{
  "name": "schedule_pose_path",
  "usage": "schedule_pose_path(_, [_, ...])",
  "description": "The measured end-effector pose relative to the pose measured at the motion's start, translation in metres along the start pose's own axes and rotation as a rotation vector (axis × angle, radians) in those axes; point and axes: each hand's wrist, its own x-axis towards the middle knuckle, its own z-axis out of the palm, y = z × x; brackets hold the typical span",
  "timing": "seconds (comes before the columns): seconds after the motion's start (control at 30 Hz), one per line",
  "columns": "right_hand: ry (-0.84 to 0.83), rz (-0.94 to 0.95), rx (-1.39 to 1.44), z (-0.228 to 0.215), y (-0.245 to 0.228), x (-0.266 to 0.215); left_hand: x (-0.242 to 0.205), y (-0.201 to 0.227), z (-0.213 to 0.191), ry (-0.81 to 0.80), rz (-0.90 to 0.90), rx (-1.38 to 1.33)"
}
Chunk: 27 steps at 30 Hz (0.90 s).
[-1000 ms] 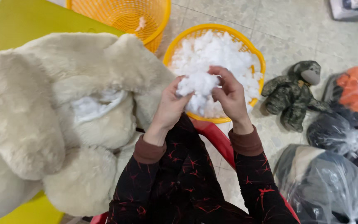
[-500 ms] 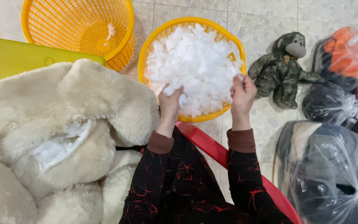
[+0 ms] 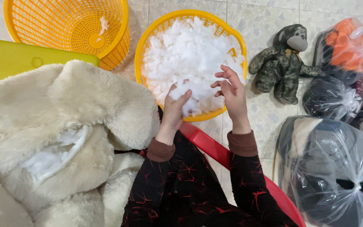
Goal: The person repeatedly takes handfuls of white stuffing from a yellow basket and inserts them into the torso of a large white teddy bear. The person works by hand, pushing the stuffing into the opening and adjusting the bear's body throughout the clip.
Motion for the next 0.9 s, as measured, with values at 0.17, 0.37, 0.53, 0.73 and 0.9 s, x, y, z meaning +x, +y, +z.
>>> schedule_pose_path(0.17, [-0.216, -0.299, -0.076, 0.037, -0.058, -0.036, -0.022, 0.007, 0.018, -0.113, 0.114, 0.061])
schedule_pose_path(0.37, [0.131, -0.615, -0.550, 0.062, -0.081, -0.041, -0.026, 0.000, 0.019, 0.036, 0.137, 0.110])
schedule_pose_path(0.53, [0.429, -0.691, -0.488, 0.039, -0.065, -0.017, -0.018, 0.007, 0.005, 0.199, 0.229, -0.045])
schedule_pose_path(0.73, [0.269, -0.599, -0.820, 0.019, -0.005, 0.035, -0.026, 0.013, -0.003, 0.203, 0.134, -0.091])
schedule_pose_path(0.9, [-0.210, -0.051, -0.085, 0.035, 0.023, 0.003, -0.016, -0.015, 0.007, 0.040, 0.164, -0.201])
